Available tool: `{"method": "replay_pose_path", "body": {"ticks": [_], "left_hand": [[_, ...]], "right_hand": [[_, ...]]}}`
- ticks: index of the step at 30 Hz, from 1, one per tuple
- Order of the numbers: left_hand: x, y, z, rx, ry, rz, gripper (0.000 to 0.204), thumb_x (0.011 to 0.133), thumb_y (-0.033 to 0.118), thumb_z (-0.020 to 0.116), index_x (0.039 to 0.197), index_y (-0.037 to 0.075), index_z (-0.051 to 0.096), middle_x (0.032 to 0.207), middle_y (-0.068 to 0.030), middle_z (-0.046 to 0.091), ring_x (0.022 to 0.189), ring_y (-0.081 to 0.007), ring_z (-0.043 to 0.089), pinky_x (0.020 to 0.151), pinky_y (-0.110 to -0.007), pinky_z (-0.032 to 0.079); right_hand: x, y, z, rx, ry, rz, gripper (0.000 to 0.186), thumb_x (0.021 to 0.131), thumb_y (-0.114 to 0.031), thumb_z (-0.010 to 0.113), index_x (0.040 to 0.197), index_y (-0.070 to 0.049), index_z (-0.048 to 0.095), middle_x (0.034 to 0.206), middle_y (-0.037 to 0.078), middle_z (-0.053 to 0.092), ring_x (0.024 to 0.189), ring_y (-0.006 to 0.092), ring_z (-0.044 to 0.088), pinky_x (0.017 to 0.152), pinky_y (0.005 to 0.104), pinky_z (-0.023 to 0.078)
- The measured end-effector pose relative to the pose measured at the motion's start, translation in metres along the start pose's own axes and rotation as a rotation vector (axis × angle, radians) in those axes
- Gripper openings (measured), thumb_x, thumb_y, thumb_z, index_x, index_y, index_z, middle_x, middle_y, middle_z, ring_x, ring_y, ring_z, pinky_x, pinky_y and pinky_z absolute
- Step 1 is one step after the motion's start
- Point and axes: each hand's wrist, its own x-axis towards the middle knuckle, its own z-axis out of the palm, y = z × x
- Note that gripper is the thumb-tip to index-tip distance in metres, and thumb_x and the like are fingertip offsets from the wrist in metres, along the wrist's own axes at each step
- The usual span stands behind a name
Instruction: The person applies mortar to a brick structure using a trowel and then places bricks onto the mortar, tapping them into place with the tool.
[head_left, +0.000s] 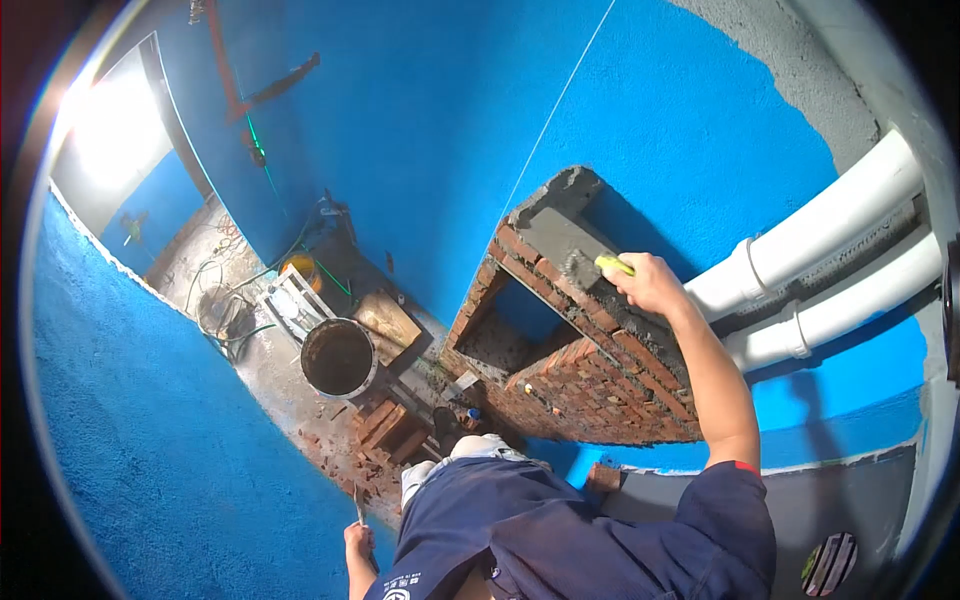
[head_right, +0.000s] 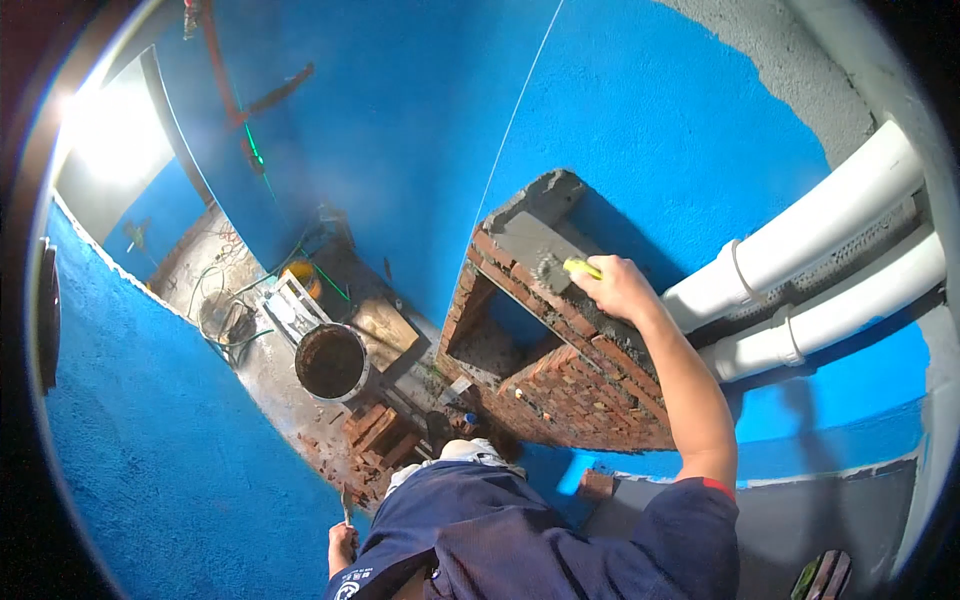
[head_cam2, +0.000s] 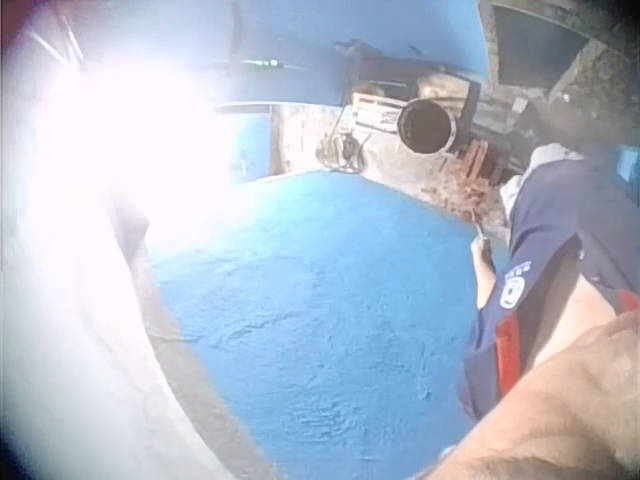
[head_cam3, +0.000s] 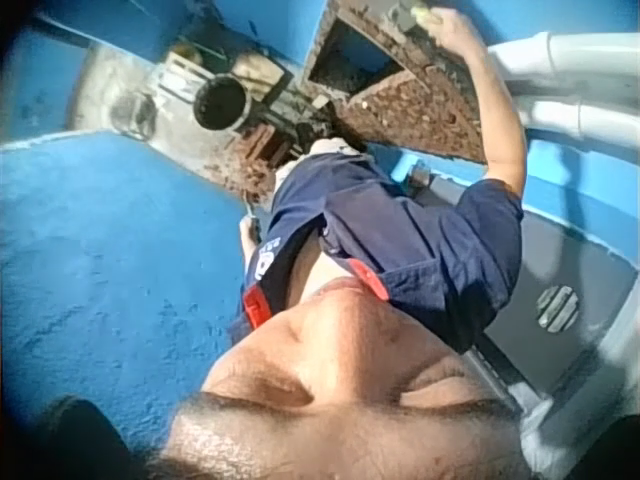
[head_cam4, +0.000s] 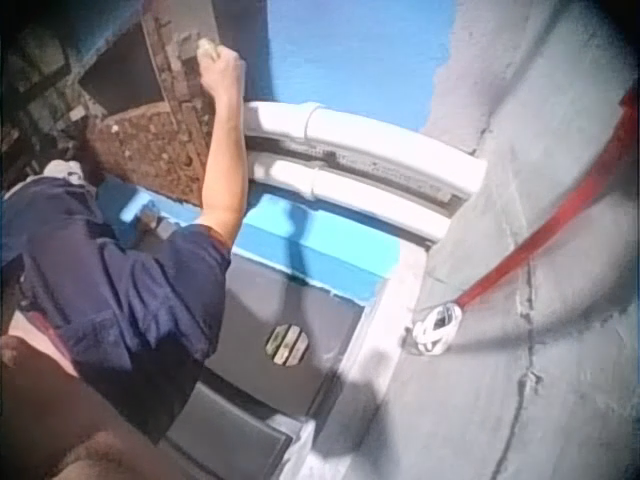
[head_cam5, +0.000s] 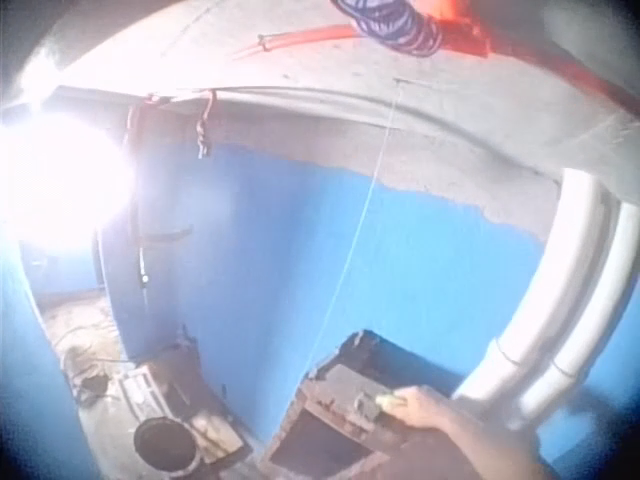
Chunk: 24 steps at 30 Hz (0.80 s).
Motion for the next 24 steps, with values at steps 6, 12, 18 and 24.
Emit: {"method": "replay_pose_path", "body": {"ticks": [6,12,18,24], "left_hand": [[-0.008,0.006,-0.006,0.079,0.007,-0.033,0.019,0.083,0.000,0.049,0.098,0.001,0.060,0.062,-0.0092,0.053,0.042,-0.0187,0.048,0.036,-0.034,0.040],[0.009,-0.015,-0.018,0.112,-0.006,-0.001,0.010,0.082,0.000,0.049,0.086,0.001,0.058,0.059,-0.0090,0.052,0.041,-0.0191,0.047,0.036,-0.035,0.039],[0.004,-0.002,-0.019,0.117,-0.002,-0.022,0.009,0.081,0.000,0.049,0.082,0.002,0.057,0.058,-0.0087,0.051,0.040,-0.0191,0.046,0.035,-0.034,0.038],[0.005,0.003,-0.024,0.134,-0.004,-0.031,0.008,0.079,0.000,0.048,0.078,0.003,0.055,0.056,-0.0084,0.050,0.040,-0.0191,0.046,0.035,-0.034,0.038]], "right_hand": [[-0.049,0.016,-0.018,0.083,0.104,0.136,0.037,0.088,-0.035,0.061,0.084,0.003,0.061,0.064,0.005,0.062,0.052,0.0115,0.059,0.050,0.0283,0.047],[-0.048,0.022,0.040,0.046,0.220,-0.020,0.037,0.090,-0.037,0.058,0.093,0.000,0.058,0.073,0.021,0.062,0.070,0.0355,0.063,0.062,0.0422,0.047],[-0.110,0.074,0.005,0.372,0.061,0.365,0.034,0.091,-0.036,0.058,0.095,-0.002,0.062,0.070,0.001,0.061,0.053,0.0067,0.054,0.042,0.0248,0.040],[-0.155,0.076,-0.004,0.615,0.363,0.387,0.033,0.093,-0.033,0.056,0.095,-0.001,0.060,0.070,0.004,0.059,0.053,0.0079,0.053,0.046,0.0229,0.040]]}}
